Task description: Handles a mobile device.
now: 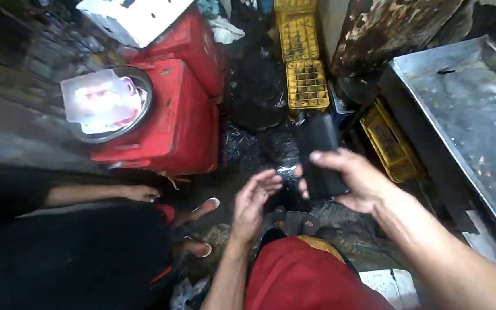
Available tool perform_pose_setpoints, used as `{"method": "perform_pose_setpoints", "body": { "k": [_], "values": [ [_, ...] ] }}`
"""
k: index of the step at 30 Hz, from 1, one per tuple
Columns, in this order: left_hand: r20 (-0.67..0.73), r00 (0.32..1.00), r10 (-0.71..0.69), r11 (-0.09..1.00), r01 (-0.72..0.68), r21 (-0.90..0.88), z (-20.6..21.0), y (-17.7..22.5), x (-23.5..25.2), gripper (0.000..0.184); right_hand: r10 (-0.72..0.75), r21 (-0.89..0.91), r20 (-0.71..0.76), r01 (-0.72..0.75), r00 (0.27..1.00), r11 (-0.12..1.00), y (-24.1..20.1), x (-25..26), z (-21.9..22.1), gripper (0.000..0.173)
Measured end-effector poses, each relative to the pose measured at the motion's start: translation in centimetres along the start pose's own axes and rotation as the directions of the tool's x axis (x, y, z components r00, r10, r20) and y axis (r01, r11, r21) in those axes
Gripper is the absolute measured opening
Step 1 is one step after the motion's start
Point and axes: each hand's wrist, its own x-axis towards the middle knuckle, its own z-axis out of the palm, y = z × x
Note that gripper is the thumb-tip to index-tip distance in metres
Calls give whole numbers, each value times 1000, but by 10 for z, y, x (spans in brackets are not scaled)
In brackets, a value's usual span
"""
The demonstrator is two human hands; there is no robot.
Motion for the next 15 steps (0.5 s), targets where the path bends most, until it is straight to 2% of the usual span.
{"method": "perform_pose_setpoints", "body": {
  "k": [3, 5, 7, 8, 10, 15],
  "values": [
    [-15, 987, -163, 937, 150, -314, 6, -16, -6, 42, 220, -201, 97, -197, 971, 960, 18, 15, 14, 30],
    [47, 974, -221, 827, 213, -520, 6, -17, -11, 37, 276, -325, 158, -214, 948, 921, 27, 18, 19, 31],
    [140, 965, -221, 708, 257, -657, 4, -18, -14, 46, 296, -419, 203, -190, 934, 888, 34, 23, 20, 34],
    [173, 962, -213, 663, 272, -697, 2, -20, -14, 52, 299, -427, 221, -184, 928, 886, 37, 26, 19, 34],
    [191, 957, -219, 622, 288, -728, 1, -23, -14, 53, 298, -379, 235, -195, 925, 904, 42, 31, 18, 36],
    [112, 921, -373, 661, 348, -665, 2, -25, -10, 50, 237, -321, 147, -181, 960, 930, 55, 40, 14, 43]
  ]
}}
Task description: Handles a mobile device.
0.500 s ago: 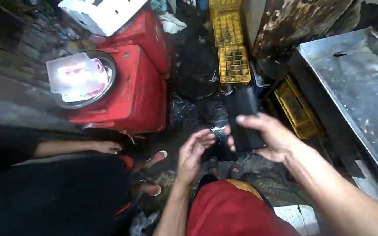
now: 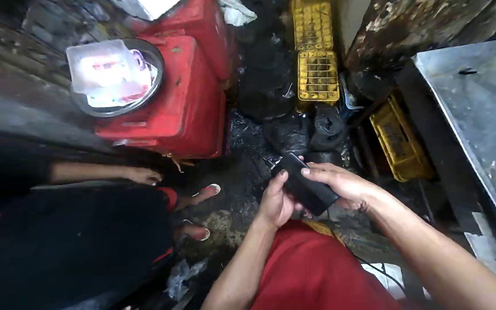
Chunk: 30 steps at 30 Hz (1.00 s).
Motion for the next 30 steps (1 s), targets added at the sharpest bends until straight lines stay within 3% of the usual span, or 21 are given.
{"method": "perform_pose_setpoints", "body": {
  "k": [3, 6, 10, 12, 13, 14, 16, 18, 20, 23, 26, 28, 30],
  "values": [
    [-74, 997, 5, 999, -8, -38, -1, -3, 0, 47, -19, -51, -75, 15, 997, 999, 6, 3, -5, 44],
    [-49, 998, 36, 998, -38, -46, -5, -5, 1, 45, -61, -65, -62, 57, 996, 996, 14, 4, -10, 38],
    [-3, 1000, 30, 994, -29, 102, -11, -6, 1, 48, -83, -39, -21, 82, 996, 996, 25, 5, -17, 34],
    [-8, 1000, -8, 954, 10, 301, -17, 1, -7, 41, -59, -23, -15, 59, 998, 998, 27, 3, -23, 31],
    [-16, 999, -37, 881, 41, 471, -21, 8, -14, 36, -43, -27, -14, 42, 999, 999, 29, 2, -27, 31],
    [-19, 997, -79, 736, 71, 673, -25, 18, -21, 33, -27, -41, -16, 26, 1000, 999, 30, 1, -31, 32],
    [-62, 990, -125, 302, 97, 948, -21, 42, -37, 33, 13, -77, -26, -15, 1000, 997, 31, -1, -37, 33],
    [-73, 997, 6, -57, 73, 996, -9, 55, -52, 30, 63, -114, -35, -67, 997, 991, 33, -2, -38, 32],
    [143, 979, 146, -295, -95, 951, -4, 52, -54, 47, 109, -152, -36, -114, 993, 982, 31, -1, -36, 32],
    [335, 941, 53, -466, -274, 841, -4, 29, -32, 84, 116, -188, -22, -119, 993, 975, 27, 0, -27, 29],
    [390, 921, -14, -523, -339, 782, -7, 9, -12, 98, 92, -233, -12, -92, 996, 968, 21, 1, -16, 20],
    [440, 898, -23, -524, -386, 760, -9, 5, -3, 107, 87, -232, 2, -84, 996, 969, 21, 1, -14, 19],
    [462, 885, -57, -459, -434, 775, -15, 7, 3, 107, 97, -206, -1, -95, 995, 974, 24, -3, -21, 21]
  ]
}}
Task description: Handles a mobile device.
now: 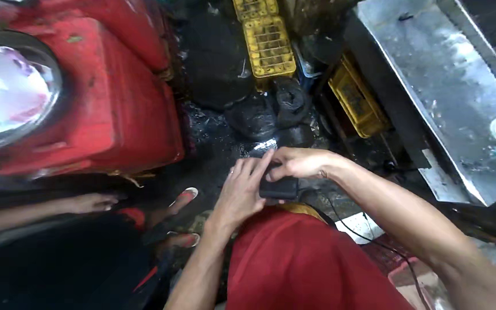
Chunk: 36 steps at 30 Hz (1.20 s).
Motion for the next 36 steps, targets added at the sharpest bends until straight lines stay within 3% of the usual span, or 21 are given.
{"method": "perform_pose_setpoints", "body": {
  "k": [2, 4, 6, 7, 10, 12, 14, 16, 18, 20, 21, 23, 25, 27, 29, 32, 36],
  "values": [
    [27, 999, -47, 987, 50, -152, 0, -8, 0, 101, -47, -27, -72, 46, 996, 999, 3, -15, -12, 33],
    [27, 979, -200, 902, 195, -385, -2, -17, -2, 91, -169, -35, -195, 166, 966, 986, 14, -39, -34, 40],
    [-105, 920, -378, 748, 237, -620, -1, -33, -6, 76, -267, -52, -412, 270, 871, 961, 37, -69, -62, 41],
    [-195, 862, -468, 649, 186, -738, 0, -45, -7, 72, -271, -59, -538, 285, 798, 957, 52, -82, -76, 40],
    [-350, 603, -717, 356, -114, -927, -13, -86, -10, 54, -81, -38, -774, 80, 628, 996, 115, -120, -106, 37],
    [-371, 469, -802, 318, -191, -929, -34, -107, -19, 45, 88, 1, -766, -135, 637, 991, 167, -141, -108, 40],
    [-422, 406, -811, 351, -240, -905, -51, -119, -31, 43, 225, 50, -700, -269, 677, 962, 213, -157, -92, 41],
    [-452, 420, -787, 358, -285, -889, -60, -125, -43, 45, 366, 133, -676, -383, 639, 914, 256, -163, -69, 38],
    [-429, 456, -779, 294, -339, -894, -59, -118, -48, 45, 544, 197, -626, -561, 559, 804, 295, -160, -42, 35],
    [-339, 502, -796, 157, -369, -916, -46, -100, -43, 46, 686, 174, -439, -694, 581, 699, 313, -148, -11, 34],
    [-285, 533, -797, 75, -381, -922, -36, -91, -39, 46, 684, 147, -353, -684, 638, 714, 307, -138, 6, 32],
    [-197, 593, -781, -53, -377, -925, -12, -75, -28, 44, 493, 21, -374, -525, 785, 851, 284, -115, 32, 29],
    [-136, 649, -748, -126, -340, -932, 11, -60, -16, 43, 241, -221, -494, -389, 836, 894, 260, -89, 44, 36],
    [-102, 729, -677, -165, -286, -944, 29, -51, -4, 47, 20, -278, -553, -207, 833, 938, 230, -67, 51, 39],
    [-69, 796, -602, -191, -227, -955, 40, -42, 4, 53, -113, -268, -566, -53, 817, 962, 203, -50, 55, 35],
    [-22, 861, -509, -275, -187, -943, 44, -33, 9, 61, -232, -320, -580, 43, 781, 946, 175, -29, 53, 30],
    [29, 897, -442, -371, -153, -916, 44, -28, 9, 61, -370, -380, -640, 140, 674, 914, 152, -22, 41, 27]
  ]
}}
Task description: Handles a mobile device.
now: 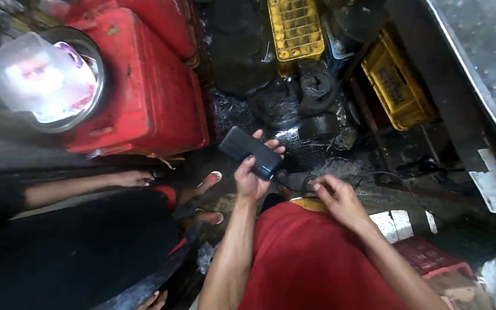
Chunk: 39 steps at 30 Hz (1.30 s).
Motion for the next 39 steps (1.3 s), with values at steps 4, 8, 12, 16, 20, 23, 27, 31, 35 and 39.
{"method": "perform_pose_setpoints", "body": {
  "k": [4, 8, 12, 16, 20, 23, 27, 31, 35, 39],
  "values": [
    [12, 1000, 24, 971, -26, 236, -5, 19, 3, 60, -51, -43, 210, 61, 976, 997, -4, 3, -18, 27],
    [71, 972, 224, 634, -201, 747, -11, 63, 4, 61, 156, -247, 600, -3, 784, 969, 0, -11, -2, 32],
    [80, 994, 80, 290, -100, 952, -6, 90, -10, 57, 313, -506, 482, -32, 818, 862, 30, -9, 34, 41],
    [0, 978, -208, 84, 18, 996, -17, 78, -18, 49, -92, -126, 539, 188, 837, 974, 16, -26, 23, 26],
    [-95, 871, -482, 108, 167, 980, -44, 50, -31, 45, -262, 354, 609, 39, 749, 935, -12, -53, -25, 30],
    [-119, 755, -644, 96, 234, 967, -63, 34, -46, 47, -5, 189, 691, -174, 723, 966, -14, -69, -45, 30],
    [-135, 698, -704, 126, 310, 942, -78, 25, -62, 45, 451, -471, 467, -217, 760, 855, -11, -50, 2, 38],
    [-137, 695, -706, 166, 350, 922, -92, 23, -77, 39, 268, -646, 315, -1, 910, 763, 0, -14, 53, 31],
    [-131, 687, -715, 199, 379, 904, -102, 29, -83, 48, 125, -406, 573, 148, 810, 902, 23, 16, 78, 31],
    [-162, 716, -679, 304, 475, 826, -116, 42, -95, 49, 181, -257, 666, -5, 724, 966, 21, 47, 93, 31]
  ]
}}
